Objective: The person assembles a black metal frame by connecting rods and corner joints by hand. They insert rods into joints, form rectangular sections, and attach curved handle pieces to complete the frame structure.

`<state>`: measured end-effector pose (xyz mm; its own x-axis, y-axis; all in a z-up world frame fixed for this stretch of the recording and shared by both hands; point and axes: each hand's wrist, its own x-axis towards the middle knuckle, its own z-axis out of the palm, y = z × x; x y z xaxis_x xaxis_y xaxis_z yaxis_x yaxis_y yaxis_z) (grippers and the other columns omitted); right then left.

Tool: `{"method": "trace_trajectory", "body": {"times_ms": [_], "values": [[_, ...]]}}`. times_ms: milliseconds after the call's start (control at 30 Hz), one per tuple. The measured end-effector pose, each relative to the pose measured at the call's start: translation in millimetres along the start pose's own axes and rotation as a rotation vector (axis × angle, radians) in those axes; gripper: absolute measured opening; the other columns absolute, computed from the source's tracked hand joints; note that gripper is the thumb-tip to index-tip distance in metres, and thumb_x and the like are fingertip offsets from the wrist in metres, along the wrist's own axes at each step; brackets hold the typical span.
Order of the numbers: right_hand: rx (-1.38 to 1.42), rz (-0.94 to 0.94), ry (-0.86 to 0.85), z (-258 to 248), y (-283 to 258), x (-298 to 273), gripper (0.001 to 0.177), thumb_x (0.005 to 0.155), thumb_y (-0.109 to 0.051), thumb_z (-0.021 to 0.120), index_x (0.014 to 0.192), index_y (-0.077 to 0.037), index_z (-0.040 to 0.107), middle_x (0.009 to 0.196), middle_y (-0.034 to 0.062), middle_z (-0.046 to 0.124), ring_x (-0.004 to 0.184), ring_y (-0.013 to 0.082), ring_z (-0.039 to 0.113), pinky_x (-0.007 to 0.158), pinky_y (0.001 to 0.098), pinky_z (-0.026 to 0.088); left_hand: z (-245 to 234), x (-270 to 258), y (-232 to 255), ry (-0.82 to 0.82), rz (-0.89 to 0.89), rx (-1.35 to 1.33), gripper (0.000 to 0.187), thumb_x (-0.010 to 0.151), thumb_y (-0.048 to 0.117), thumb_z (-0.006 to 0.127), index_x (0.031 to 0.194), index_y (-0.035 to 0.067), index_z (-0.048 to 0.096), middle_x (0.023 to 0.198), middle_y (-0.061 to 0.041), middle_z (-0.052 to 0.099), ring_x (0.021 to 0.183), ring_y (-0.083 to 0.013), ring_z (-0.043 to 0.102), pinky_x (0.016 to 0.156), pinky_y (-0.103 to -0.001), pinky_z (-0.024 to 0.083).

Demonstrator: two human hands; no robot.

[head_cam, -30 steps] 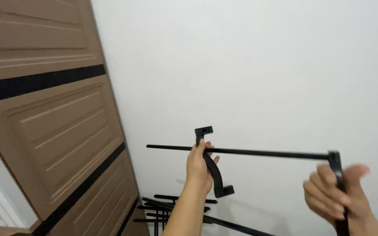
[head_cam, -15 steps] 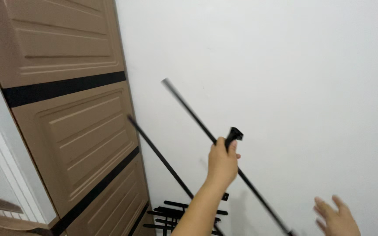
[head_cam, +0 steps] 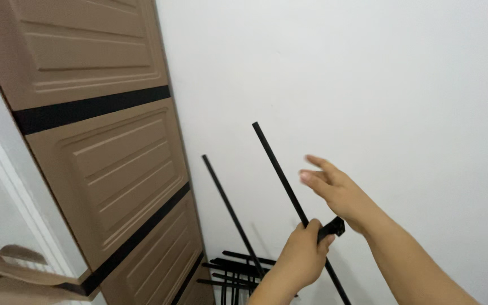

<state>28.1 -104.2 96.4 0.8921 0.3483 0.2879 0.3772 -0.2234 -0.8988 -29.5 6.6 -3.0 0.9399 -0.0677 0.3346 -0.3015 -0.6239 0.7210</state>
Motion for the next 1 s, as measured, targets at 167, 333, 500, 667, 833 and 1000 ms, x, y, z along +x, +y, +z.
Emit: {"method": "trace_trajectory", "body": {"times_ms": [167, 333, 500, 667, 833, 1000], "values": [[0.178, 0.017, -0.304, 28.0, 3.3, 33.0, 0.054, 0.095, -0.028, 0.061, 0.145, -0.011, 0.051, 0.116, 0.0121, 0.074, 0.107, 0.022, 0.071, 0.099, 0.037, 0.055, -14.5, -16.6, -11.2, -0.14, -0.088, -0.083, 0.031, 0.102, 0.029, 0.057, 0.102, -0.002, 0.056, 0.097, -0.021, 0.066, 0.089, -0.0362, 0.071, 0.08, -0.047, 0.054], [0.317, 0.002, -0.25, 60.7, 16.5, 42.0, 0.04, 0.098, -0.017, 0.058, 0.136, -0.008, 0.063, 0.087, 0.0055, 0.065, 0.079, 0.0159, 0.066, 0.076, 0.036, 0.066, -37.1, -31.7, -12.2, -0.095, 0.065, 0.03, 0.029, 0.099, 0.029, 0.064, 0.109, 0.001, 0.064, 0.102, -0.021, 0.062, 0.09, -0.0382, 0.064, 0.079, -0.05, 0.052], [0.396, 0.088, -0.247, 54.1, 31.5, 38.4, 0.041, 0.099, -0.018, 0.052, 0.137, -0.01, 0.064, 0.082, 0.002, 0.061, 0.073, 0.0134, 0.061, 0.077, 0.0383, 0.063, -87.0, -47.0, 3.1, -0.017, -0.028, 0.0, 0.026, 0.099, 0.024, 0.062, 0.106, 0.0, 0.062, 0.09, -0.015, 0.071, 0.074, -0.0279, 0.068, 0.069, -0.042, 0.055], [0.316, 0.067, -0.142, 44.9, 46.0, 15.3, 0.043, 0.1, -0.018, 0.049, 0.141, -0.014, 0.062, 0.079, 0.0037, 0.059, 0.066, 0.0135, 0.055, 0.066, 0.0316, 0.055, -139.1, -54.1, 20.0, 0.072, -0.281, -0.206, 0.026, 0.1, 0.021, 0.05, 0.122, 0.006, 0.054, 0.074, -0.008, 0.071, 0.052, -0.0131, 0.063, 0.053, -0.03, 0.052], [0.316, -0.036, -0.057, 53.2, 61.6, -29.7, 0.048, 0.098, -0.02, 0.05, 0.146, -0.017, 0.053, 0.072, 0.0016, 0.056, 0.058, 0.0108, 0.045, 0.05, 0.0266, 0.038, -150.4, -51.0, 23.1, 0.277, -0.188, -0.473, 0.028, 0.101, 0.017, 0.048, 0.126, 0.006, 0.057, 0.072, -0.004, 0.062, 0.054, -0.0101, 0.055, 0.052, -0.027, 0.048], [0.211, -0.208, -0.076, 54.1, 67.1, -53.3, 0.049, 0.101, -0.025, 0.05, 0.148, -0.013, 0.057, 0.063, -0.003, 0.043, 0.056, 0.0075, 0.039, 0.05, 0.0242, 0.037, -146.5, -47.2, 27.9, 0.251, -0.178, -0.448, 0.042, 0.1, 0.017, 0.048, 0.14, 0.014, 0.055, 0.072, -0.002, 0.061, 0.054, -0.0093, 0.051, 0.052, -0.026, 0.046]]}}
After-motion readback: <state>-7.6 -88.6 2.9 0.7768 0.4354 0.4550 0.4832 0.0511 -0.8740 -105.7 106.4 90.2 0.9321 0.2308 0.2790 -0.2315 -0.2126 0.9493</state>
